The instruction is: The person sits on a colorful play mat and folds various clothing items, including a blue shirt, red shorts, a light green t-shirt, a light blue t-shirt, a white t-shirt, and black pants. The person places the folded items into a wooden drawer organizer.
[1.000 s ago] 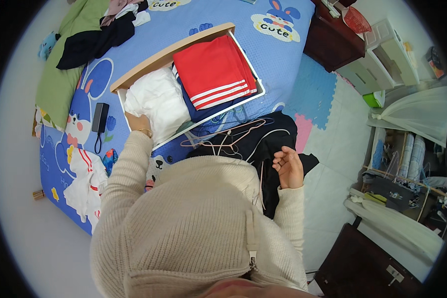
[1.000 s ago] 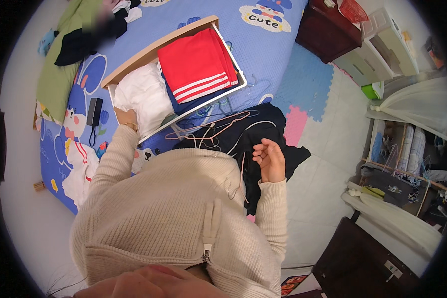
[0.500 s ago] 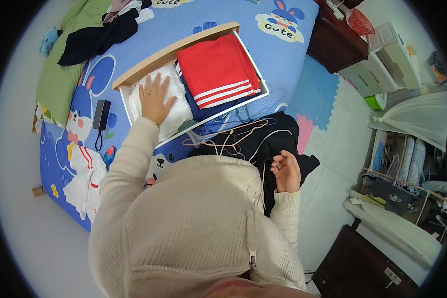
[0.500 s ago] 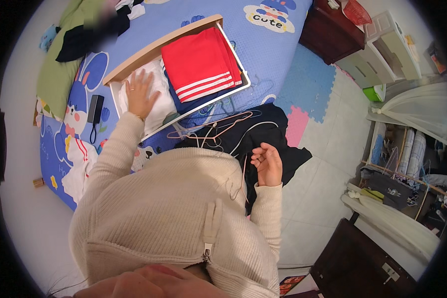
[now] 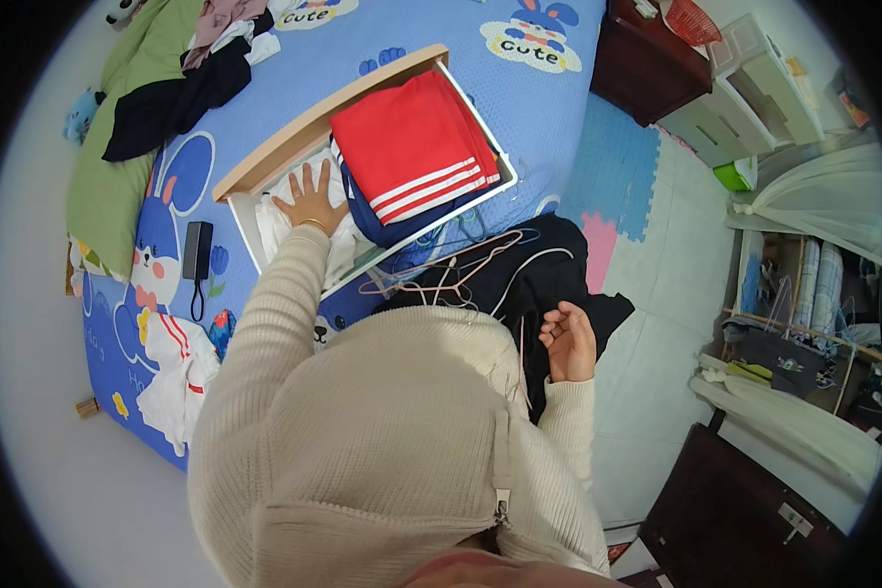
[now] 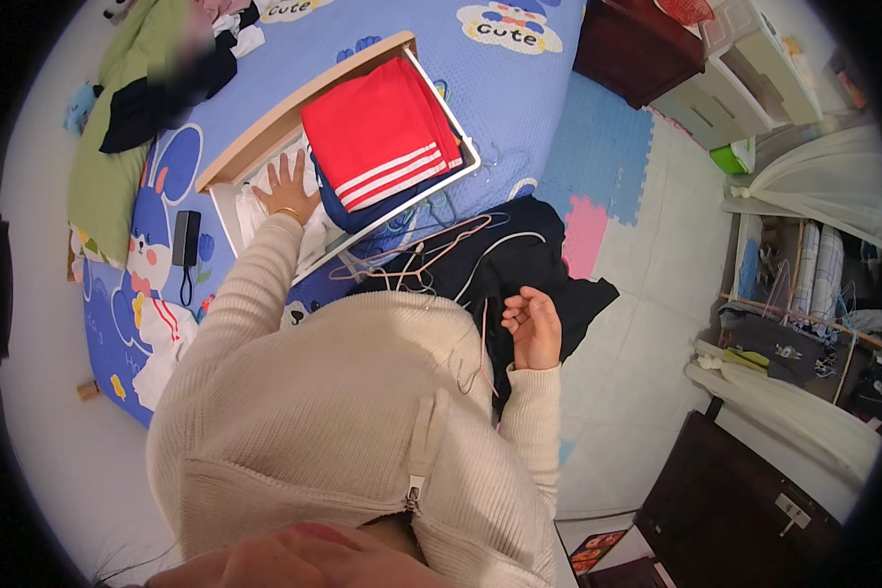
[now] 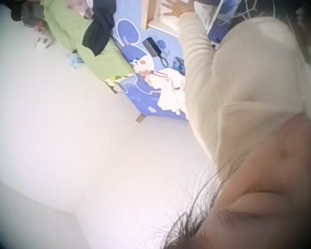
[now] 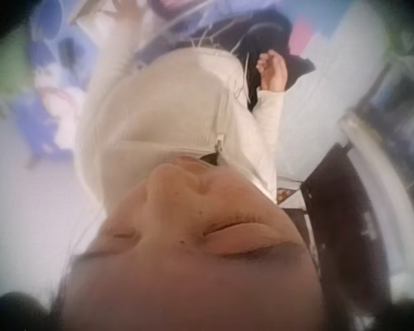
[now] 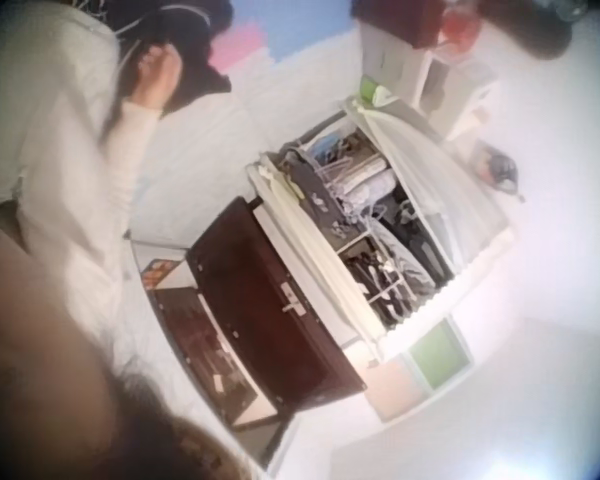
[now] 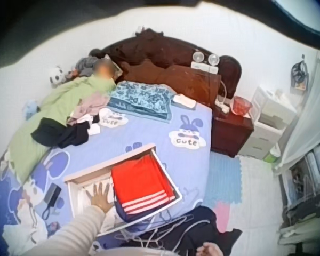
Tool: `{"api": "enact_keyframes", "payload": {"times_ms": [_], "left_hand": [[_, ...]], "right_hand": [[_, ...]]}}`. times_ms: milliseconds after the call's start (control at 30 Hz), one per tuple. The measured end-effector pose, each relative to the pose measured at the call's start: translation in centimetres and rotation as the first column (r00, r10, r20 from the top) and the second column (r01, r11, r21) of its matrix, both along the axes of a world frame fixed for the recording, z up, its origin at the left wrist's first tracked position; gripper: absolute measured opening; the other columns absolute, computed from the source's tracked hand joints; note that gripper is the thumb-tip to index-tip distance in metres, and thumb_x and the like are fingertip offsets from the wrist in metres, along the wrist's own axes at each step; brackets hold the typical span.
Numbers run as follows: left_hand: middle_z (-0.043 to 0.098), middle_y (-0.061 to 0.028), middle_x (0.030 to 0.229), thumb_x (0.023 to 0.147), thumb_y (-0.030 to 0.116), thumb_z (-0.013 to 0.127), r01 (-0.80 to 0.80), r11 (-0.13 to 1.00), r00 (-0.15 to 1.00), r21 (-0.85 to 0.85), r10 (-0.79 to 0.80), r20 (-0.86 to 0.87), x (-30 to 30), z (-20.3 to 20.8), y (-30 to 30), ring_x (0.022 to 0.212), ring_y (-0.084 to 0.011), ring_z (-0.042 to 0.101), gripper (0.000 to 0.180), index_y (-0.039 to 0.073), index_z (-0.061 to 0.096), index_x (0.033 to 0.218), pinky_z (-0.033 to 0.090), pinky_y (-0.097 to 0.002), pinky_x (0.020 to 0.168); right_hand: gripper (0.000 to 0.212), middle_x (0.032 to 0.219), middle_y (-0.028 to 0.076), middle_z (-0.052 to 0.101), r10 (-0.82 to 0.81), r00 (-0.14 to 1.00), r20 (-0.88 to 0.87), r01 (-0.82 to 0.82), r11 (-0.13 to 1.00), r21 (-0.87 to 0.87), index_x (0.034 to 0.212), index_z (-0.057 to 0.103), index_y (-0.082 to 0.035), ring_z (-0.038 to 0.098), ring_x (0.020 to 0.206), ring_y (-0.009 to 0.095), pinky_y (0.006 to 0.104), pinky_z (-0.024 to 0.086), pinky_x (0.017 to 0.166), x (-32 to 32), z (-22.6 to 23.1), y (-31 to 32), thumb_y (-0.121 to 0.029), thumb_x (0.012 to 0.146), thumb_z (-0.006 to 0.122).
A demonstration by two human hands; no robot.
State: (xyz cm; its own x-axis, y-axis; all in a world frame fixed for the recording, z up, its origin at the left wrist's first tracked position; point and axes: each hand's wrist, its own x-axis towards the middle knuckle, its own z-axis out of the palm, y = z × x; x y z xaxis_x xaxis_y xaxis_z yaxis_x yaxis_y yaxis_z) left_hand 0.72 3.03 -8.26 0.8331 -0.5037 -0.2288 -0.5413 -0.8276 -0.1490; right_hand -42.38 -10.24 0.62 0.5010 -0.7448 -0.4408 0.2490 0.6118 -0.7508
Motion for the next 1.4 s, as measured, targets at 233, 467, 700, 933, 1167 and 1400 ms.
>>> {"api": "enact_keyframes", "payload": {"times_ms": [233, 467, 700, 933, 1167, 1400], "left_hand": [[0.024, -0.0120, 0.145, 0.077, 0.038, 0.063, 0.201, 0.926, 0.962, -0.321, -0.248, -0.114, -0.4, 1.0, 1.5, 0.136, -0.0347, 0.014, 0.069, 0.022, 0.035, 0.137, 0.016, -0.0640, 0.102], [0.023, -0.0174, 0.146, 0.085, 0.051, 0.045, 0.709, 0.704, 0.688, -0.024, -0.699, -0.195, -3.7, 0.1, 5.7, 0.138, -0.0339, 0.009, 0.062, 0.013, 0.042, 0.134, -0.002, -0.0599, 0.106], [0.026, -0.0201, 0.145, 0.085, 0.041, 0.049, 0.202, 0.877, 0.579, -0.435, -0.466, -0.670, -1.6, -3.9, 3.8, 0.136, -0.0259, 0.019, 0.064, -0.002, 0.041, 0.132, 0.009, -0.0506, 0.108], [0.051, -0.0123, 0.057, 0.077, 0.010, 0.057, 0.446, 0.565, 0.759, -0.694, -0.650, -0.041, -11.9, 11.7, -2.5, 0.056, -0.0272, 0.053, 0.015, 0.002, 0.055, 0.065, 0.041, -0.0355, 0.053], [0.051, -0.0104, 0.090, 0.075, 0.014, 0.064, 0.527, 0.346, 0.264, -0.776, -0.935, -0.238, -23.0, 13.2, -7.1, 0.075, -0.0259, 0.056, 0.029, 0.007, 0.059, 0.103, 0.046, -0.0351, 0.061], [0.054, -0.0077, 0.079, 0.072, 0.005, 0.057, 0.621, 0.233, 0.311, -0.749, -0.950, -0.037, -24.1, 8.9, -10.0, 0.071, -0.0253, 0.059, 0.017, 0.010, 0.060, 0.087, 0.048, -0.0365, 0.058]], "right_hand": [[0.022, 0.089, 0.009, 0.062, -0.015, 1.000, 0.015, 0.015, 1.000, -0.004, 0.106, 0.054, -0.003, 0.058, 0.074, 0.015, 0.0270, 0.049, 0.066, 0.4, -0.3, 0.7, -0.021, 0.093, 0.049], [0.021, 0.088, 0.009, 0.062, -0.060, 0.997, -0.048, 0.062, 0.998, 0.035, 0.106, 0.054, -0.004, 0.058, 0.074, 0.015, 0.0264, 0.048, 0.066, -0.9, -1.4, 0.8, -0.019, 0.093, 0.049], [0.020, 0.092, 0.009, 0.063, -0.065, 0.976, -0.207, 0.060, 0.998, -0.033, 0.107, 0.055, -0.002, 0.058, 0.076, 0.013, 0.0245, 0.048, 0.069, -1.3, -1.0, 1.5, -0.012, 0.090, 0.050], [0.048, 0.104, 0.004, 0.055, 0.404, 0.798, -0.447, -0.578, 0.723, -0.378, 0.119, 0.050, -0.004, 0.048, 0.092, 0.012, 0.0256, 0.042, 0.082, -3.6, 0.7, 4.0, 0.006, 0.072, 0.054], [0.059, 0.105, 0.015, 0.050, 0.208, 0.628, -0.750, -0.759, 0.378, -0.531, 0.125, 0.039, -0.001, 0.051, 0.096, 0.032, 0.0376, 0.043, 0.085, -1.9, 4.1, 5.5, 0.002, 0.068, 0.052], [0.053, 0.110, 0.019, 0.051, 0.143, 0.500, -0.854, -0.748, 0.568, -0.343, 0.127, 0.037, -0.002, 0.060, 0.081, 0.035, 0.0390, 0.050, 0.069, -0.8, 5.2, 7.7, -0.012, 0.079, 0.059]]}}
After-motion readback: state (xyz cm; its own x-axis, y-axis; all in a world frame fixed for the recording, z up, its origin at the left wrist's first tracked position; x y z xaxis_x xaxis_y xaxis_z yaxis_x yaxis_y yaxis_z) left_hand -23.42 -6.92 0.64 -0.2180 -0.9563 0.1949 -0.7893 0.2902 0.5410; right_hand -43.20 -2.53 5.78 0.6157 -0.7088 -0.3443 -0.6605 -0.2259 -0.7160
